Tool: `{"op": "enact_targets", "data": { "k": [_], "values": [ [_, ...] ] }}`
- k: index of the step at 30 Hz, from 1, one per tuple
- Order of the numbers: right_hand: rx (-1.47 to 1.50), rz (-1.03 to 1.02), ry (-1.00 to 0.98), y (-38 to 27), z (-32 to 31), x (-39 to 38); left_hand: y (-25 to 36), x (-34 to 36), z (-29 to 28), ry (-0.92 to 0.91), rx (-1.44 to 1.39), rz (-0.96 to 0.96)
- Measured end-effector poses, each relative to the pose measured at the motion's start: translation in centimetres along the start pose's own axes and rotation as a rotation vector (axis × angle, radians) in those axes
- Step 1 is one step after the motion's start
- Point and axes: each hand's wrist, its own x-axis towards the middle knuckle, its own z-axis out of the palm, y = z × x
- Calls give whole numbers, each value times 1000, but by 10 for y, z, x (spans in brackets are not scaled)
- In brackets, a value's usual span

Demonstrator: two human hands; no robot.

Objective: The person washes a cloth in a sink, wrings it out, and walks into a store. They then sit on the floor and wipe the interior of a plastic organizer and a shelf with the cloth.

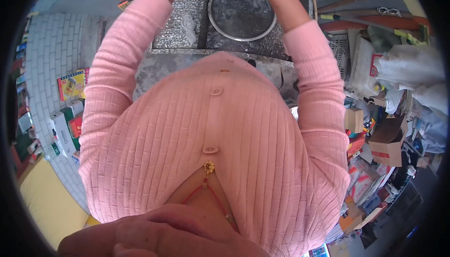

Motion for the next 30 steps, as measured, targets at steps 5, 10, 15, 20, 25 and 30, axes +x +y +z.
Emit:
{"op": "enact_targets", "data": {
  "k": [5,10,15,20,25,30],
  "values": [
    [-918,-843,-37,-55,-34,-18,12,8,-51,-777,-1295,-559],
    [-905,-1104,126,-67,-33,-9,44,4,-43,-1179,-1501,-335],
    [-916,-1001,174,-85,-24,-14,69,-5,-64,-1214,-1348,-399],
    [-1042,-748,126,-63,-16,-19,86,-8,-57,-881,-917,-504],
    [-1095,-562,101,-52,-4,-20,68,-6,-19,-520,-527,-268],
    [-1128,-418,21,-8,21,-4,7,0,18,-364,166,172]
  ]
}}
